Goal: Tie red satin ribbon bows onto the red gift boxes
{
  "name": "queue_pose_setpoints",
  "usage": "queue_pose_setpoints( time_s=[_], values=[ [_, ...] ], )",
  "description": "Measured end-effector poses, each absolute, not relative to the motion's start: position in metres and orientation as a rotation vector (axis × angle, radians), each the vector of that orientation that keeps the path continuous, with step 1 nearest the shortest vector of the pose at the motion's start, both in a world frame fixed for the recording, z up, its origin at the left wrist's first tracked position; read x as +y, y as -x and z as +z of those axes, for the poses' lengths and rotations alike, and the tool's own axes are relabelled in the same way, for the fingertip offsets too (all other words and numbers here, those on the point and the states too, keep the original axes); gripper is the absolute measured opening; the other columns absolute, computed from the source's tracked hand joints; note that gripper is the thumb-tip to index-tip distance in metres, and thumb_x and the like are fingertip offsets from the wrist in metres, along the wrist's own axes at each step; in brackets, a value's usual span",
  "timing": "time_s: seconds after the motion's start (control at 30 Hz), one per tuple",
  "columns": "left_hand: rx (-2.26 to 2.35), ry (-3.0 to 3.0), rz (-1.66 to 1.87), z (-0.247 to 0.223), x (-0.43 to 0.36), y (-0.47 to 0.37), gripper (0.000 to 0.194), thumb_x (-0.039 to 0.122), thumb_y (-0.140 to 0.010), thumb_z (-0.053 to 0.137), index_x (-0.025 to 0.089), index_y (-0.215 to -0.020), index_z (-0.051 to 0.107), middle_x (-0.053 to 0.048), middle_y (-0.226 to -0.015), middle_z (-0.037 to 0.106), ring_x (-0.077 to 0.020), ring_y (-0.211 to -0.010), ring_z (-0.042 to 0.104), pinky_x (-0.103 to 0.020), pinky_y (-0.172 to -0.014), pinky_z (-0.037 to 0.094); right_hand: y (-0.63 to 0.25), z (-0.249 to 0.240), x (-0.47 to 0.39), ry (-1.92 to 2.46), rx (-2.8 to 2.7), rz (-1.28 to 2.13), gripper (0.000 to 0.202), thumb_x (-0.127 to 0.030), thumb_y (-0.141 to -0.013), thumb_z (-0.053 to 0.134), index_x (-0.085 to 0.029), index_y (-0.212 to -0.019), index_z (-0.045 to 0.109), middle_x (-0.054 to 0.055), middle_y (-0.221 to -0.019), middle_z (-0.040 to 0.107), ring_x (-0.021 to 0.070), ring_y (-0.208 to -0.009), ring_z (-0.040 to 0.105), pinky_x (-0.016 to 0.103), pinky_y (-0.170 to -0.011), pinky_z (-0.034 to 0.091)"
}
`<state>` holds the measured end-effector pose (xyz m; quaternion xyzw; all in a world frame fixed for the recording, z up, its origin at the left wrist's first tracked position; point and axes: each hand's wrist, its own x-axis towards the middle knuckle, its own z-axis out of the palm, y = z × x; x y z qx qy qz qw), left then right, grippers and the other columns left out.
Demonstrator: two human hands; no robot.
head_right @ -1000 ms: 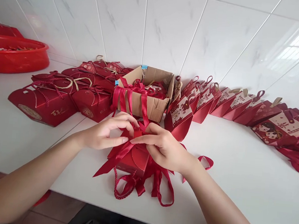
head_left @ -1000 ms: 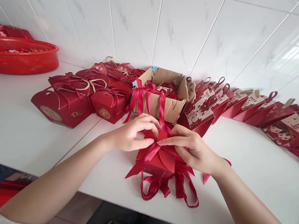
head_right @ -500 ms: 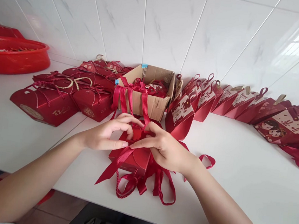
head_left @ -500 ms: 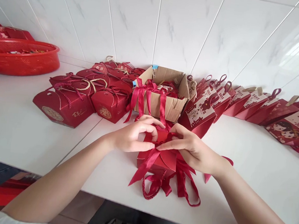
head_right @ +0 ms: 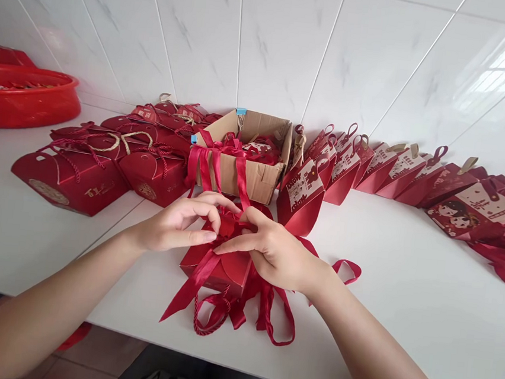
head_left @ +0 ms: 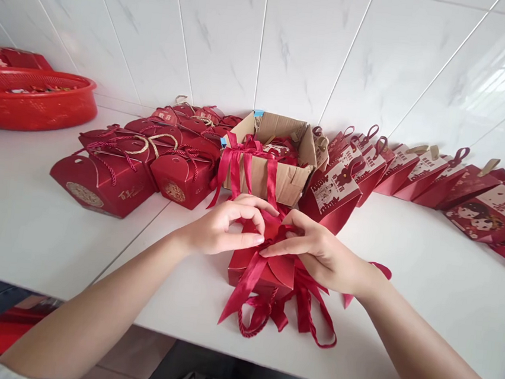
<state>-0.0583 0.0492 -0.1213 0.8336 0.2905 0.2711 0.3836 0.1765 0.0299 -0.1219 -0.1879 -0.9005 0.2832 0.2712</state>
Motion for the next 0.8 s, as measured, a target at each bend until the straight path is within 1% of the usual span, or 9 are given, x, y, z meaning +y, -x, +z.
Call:
queue_pose_setpoints(
  time_s=[0.07,0.2,0.27,0.33,0.4,0.6,0.7,0.8],
  values=[
    [0.799,-2.100,0.758,-0.123,0.050,0.058,0.014,0.027,-0.084,0.060,0.018,-0.074,0.060,-0.008,-0.122,0.060,-0.0250,-0.121,0.049,-0.042,-0.103,0.040,-0.176,-0.122,0.030,0.497,-2.424,0.757,0.063,0.012,-0.074,0.037,-0.024,-0.114,0.069,0.007,-0.100,0.049,0.0161,-0.094,0.049,0.030,-0.077,0.047],
    [0.835,-2.095,0.836,-0.125,0.054,0.060,0.018,0.031,-0.085,0.061,0.017,-0.073,0.060,-0.008,-0.112,0.063,-0.0228,-0.110,0.055,-0.038,-0.097,0.043,-0.177,-0.123,0.031,0.520,-2.443,0.738,0.058,0.009,-0.077,0.039,-0.024,-0.115,0.069,0.007,-0.096,0.048,0.0154,-0.086,0.049,0.030,-0.072,0.047],
    [0.836,-2.081,0.839,-0.123,0.055,0.062,0.020,0.033,-0.086,0.060,0.017,-0.074,0.059,-0.006,-0.097,0.064,-0.0192,-0.094,0.058,-0.033,-0.085,0.047,-0.178,-0.124,0.031,0.551,-2.462,0.742,0.057,0.007,-0.080,0.038,-0.025,-0.117,0.067,0.007,-0.095,0.048,0.0161,-0.085,0.050,0.032,-0.073,0.047],
    [0.864,-2.059,0.812,-0.121,0.055,0.063,0.020,0.034,-0.087,0.057,0.017,-0.076,0.057,-0.002,-0.083,0.060,-0.0149,-0.077,0.056,-0.028,-0.072,0.047,-0.179,-0.124,0.030,0.569,-2.478,0.750,0.056,0.005,-0.082,0.037,-0.024,-0.120,0.066,0.007,-0.096,0.048,0.0167,-0.086,0.051,0.033,-0.075,0.047],
    [0.898,-2.037,0.781,-0.118,0.053,0.062,0.019,0.033,-0.089,0.055,0.017,-0.078,0.055,0.000,-0.076,0.054,-0.0123,-0.070,0.052,-0.025,-0.065,0.044,-0.179,-0.124,0.030,0.572,-2.489,0.749,0.055,0.004,-0.083,0.036,-0.024,-0.121,0.065,0.007,-0.095,0.048,0.0162,-0.085,0.051,0.033,-0.074,0.047],
    [0.924,-2.008,0.710,-0.117,0.050,0.064,0.015,0.031,-0.090,0.054,0.019,-0.082,0.047,0.004,-0.072,0.049,-0.0105,-0.066,0.052,-0.022,-0.061,0.042,-0.181,-0.124,0.031,0.587,-2.493,0.728,0.050,0.000,-0.087,0.035,-0.023,-0.120,0.066,0.006,-0.089,0.047,0.0143,-0.078,0.048,0.028,-0.066,0.044],
    [0.914,-2.022,0.654,-0.115,0.051,0.070,0.014,0.029,-0.089,0.054,0.020,-0.084,0.045,0.004,-0.074,0.050,-0.0104,-0.066,0.053,-0.023,-0.063,0.042,-0.182,-0.124,0.031,0.607,-2.501,0.748,0.047,-0.002,-0.089,0.035,-0.020,-0.122,0.064,0.006,-0.088,0.048,0.0131,-0.074,0.048,0.027,-0.065,0.044],
    [0.907,-2.044,0.582,-0.113,0.052,0.076,0.013,0.028,-0.089,0.054,0.021,-0.090,0.043,0.005,-0.072,0.052,-0.0109,-0.067,0.052,-0.024,-0.066,0.042,-0.182,-0.122,0.030,0.618,-2.520,0.774,0.047,-0.002,-0.089,0.035,-0.018,-0.124,0.063,0.007,-0.091,0.052,0.0136,-0.076,0.050,0.029,-0.068,0.045]
  ],
)
